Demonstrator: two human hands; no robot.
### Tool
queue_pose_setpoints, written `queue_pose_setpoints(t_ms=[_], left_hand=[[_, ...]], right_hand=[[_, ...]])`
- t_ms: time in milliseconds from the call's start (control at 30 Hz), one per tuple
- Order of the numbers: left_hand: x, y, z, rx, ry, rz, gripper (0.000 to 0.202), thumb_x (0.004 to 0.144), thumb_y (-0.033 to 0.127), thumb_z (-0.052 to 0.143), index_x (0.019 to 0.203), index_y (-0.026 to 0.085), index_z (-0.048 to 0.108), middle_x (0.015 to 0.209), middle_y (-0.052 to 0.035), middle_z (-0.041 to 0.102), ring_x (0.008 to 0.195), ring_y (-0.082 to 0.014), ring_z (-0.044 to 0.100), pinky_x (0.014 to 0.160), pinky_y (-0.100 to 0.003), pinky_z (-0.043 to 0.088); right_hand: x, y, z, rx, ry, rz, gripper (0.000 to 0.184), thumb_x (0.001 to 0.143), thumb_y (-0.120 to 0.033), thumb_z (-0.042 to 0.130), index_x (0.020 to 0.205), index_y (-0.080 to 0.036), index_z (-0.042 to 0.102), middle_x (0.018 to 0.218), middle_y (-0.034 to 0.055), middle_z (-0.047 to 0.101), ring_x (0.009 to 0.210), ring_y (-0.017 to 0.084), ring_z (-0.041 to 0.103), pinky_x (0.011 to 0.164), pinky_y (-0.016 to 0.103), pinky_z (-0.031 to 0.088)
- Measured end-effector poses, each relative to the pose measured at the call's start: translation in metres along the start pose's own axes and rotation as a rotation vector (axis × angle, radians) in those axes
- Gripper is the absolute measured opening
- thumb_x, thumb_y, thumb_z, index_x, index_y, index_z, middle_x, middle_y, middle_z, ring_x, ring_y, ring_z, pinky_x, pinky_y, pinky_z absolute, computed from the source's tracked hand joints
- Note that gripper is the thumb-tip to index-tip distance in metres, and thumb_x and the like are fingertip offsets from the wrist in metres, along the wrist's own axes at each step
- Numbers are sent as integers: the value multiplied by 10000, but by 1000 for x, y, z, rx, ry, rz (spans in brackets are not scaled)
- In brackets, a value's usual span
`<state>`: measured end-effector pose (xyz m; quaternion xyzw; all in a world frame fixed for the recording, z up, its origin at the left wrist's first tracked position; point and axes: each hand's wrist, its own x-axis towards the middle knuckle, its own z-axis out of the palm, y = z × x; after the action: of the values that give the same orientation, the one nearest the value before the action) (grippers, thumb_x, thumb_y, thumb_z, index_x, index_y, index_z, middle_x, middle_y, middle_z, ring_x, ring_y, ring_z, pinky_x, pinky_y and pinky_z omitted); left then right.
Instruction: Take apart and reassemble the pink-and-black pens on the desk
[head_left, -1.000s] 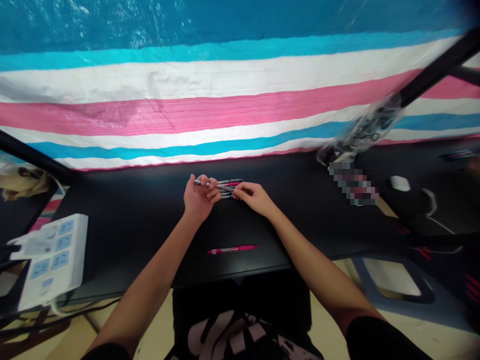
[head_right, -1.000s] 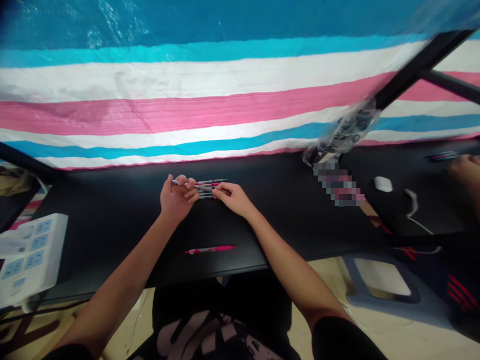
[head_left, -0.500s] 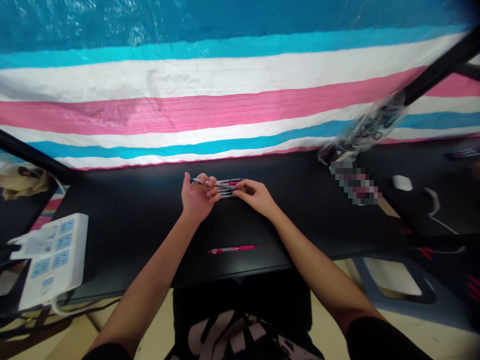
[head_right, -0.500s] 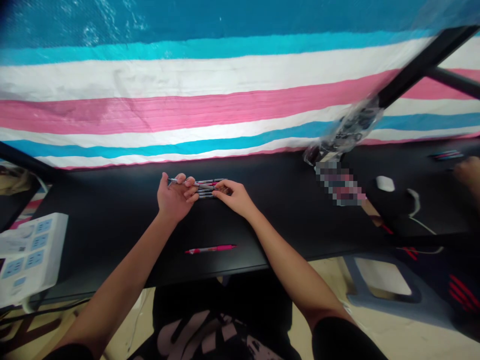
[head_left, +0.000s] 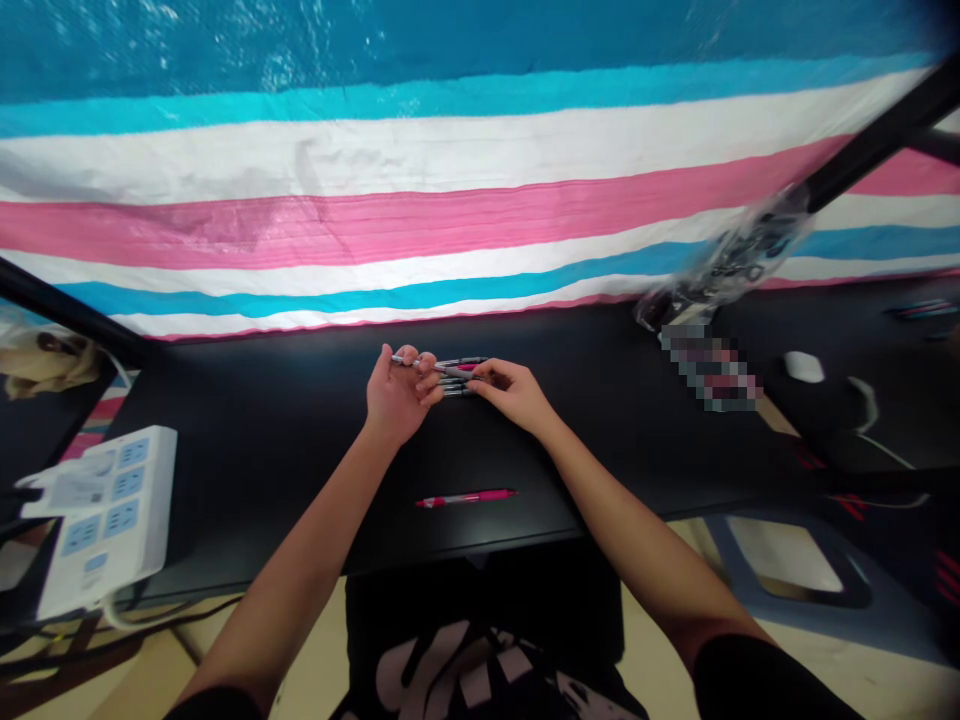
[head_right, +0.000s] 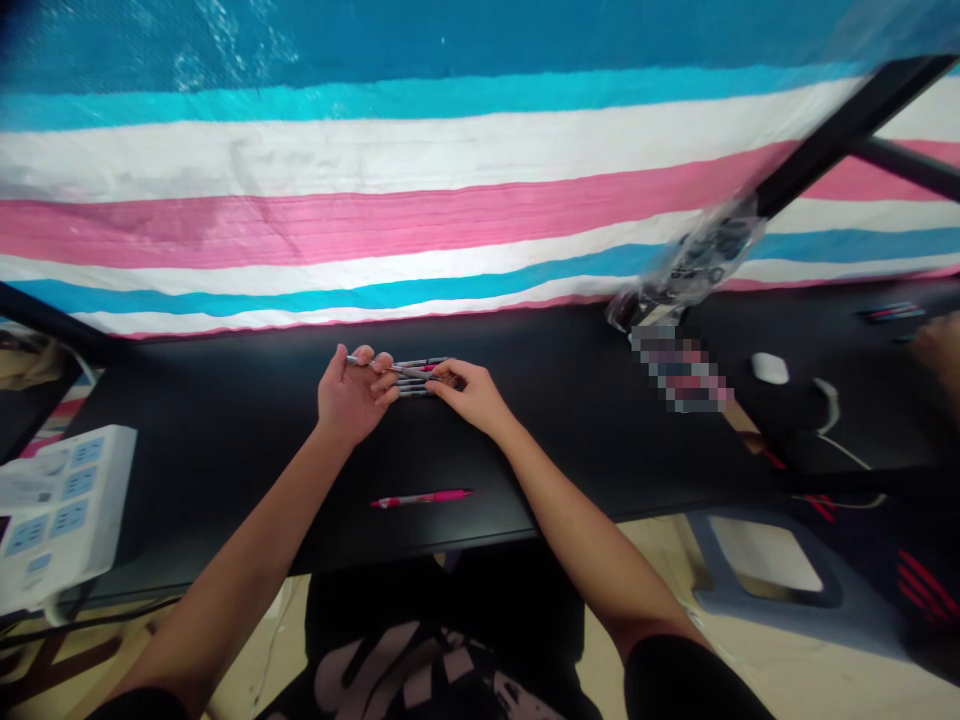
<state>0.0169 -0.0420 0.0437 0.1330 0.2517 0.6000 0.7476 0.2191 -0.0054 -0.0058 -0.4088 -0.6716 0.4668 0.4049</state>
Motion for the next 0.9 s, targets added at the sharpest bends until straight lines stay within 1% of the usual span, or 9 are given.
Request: queue_pose_setpoints(t_ms=[67, 200, 333, 467, 600, 767, 900], left_hand=[[0, 1, 0, 9, -21, -18, 533, 1048, 604, 352, 727, 197, 474, 746, -20, 490, 512, -110, 429, 426, -232, 354], [0, 1, 1, -12, -23, -22, 501, 1078, 526, 323, 728, 195, 461, 731, -13, 484, 509, -106, 421, 440, -229, 356], [0, 0, 1, -8, -31, -15, 513, 1065, 564, 343, 728, 196, 465, 734, -14, 498, 512, -109, 428, 448, -240, 369], [0, 1, 0, -1, -41, -20, 476, 1072, 511, 360, 738, 195, 480, 734, -14, 504, 518, -108, 442, 457, -238, 372], [0, 2, -1, 30, -57, -23, 508, 1056, 572, 359, 737, 198, 488, 748, -22, 519, 522, -116, 443, 459, -249, 369], [0, 2, 1, 22, -47, -19, 472, 1068, 517, 378, 737, 196, 480, 733, -7, 494, 513, -106, 424, 473, -245, 372], [-1, 1, 3, 33, -22, -3, 503, 1064, 576, 352, 754, 203, 483, 741, -4, 500, 507, -107, 413, 469, -248, 370]], right_hand=[[0, 0, 0, -5, 5, -3, 247, 805, -428, 757, 834, -191, 693, 707, -2, 589, 646, 150, 500, 657, 310, 419], [1, 1, -1, -1, 6, 0, 256, 799, -437, 761, 835, -193, 694, 704, -1, 591, 646, 154, 503, 657, 312, 422], [1, 1, 0, 1, 10, 3, 252, 799, -438, 756, 837, -195, 699, 706, 2, 597, 651, 159, 510, 658, 315, 422], [0, 0, 0, 12, 16, 4, 236, 797, -420, 755, 828, -194, 697, 718, 4, 606, 655, 158, 515, 662, 315, 421], [1, 0, 0, -1, 12, 0, 239, 807, -425, 748, 828, -193, 696, 717, 3, 605, 655, 158, 514, 662, 315, 420], [0, 0, -1, -17, 11, -7, 256, 810, -443, 748, 823, -193, 692, 717, 2, 605, 656, 158, 512, 662, 314, 422], [0, -1, -1, -20, 11, -2, 262, 811, -451, 747, 823, -193, 698, 712, 3, 600, 658, 161, 513, 666, 317, 427]])
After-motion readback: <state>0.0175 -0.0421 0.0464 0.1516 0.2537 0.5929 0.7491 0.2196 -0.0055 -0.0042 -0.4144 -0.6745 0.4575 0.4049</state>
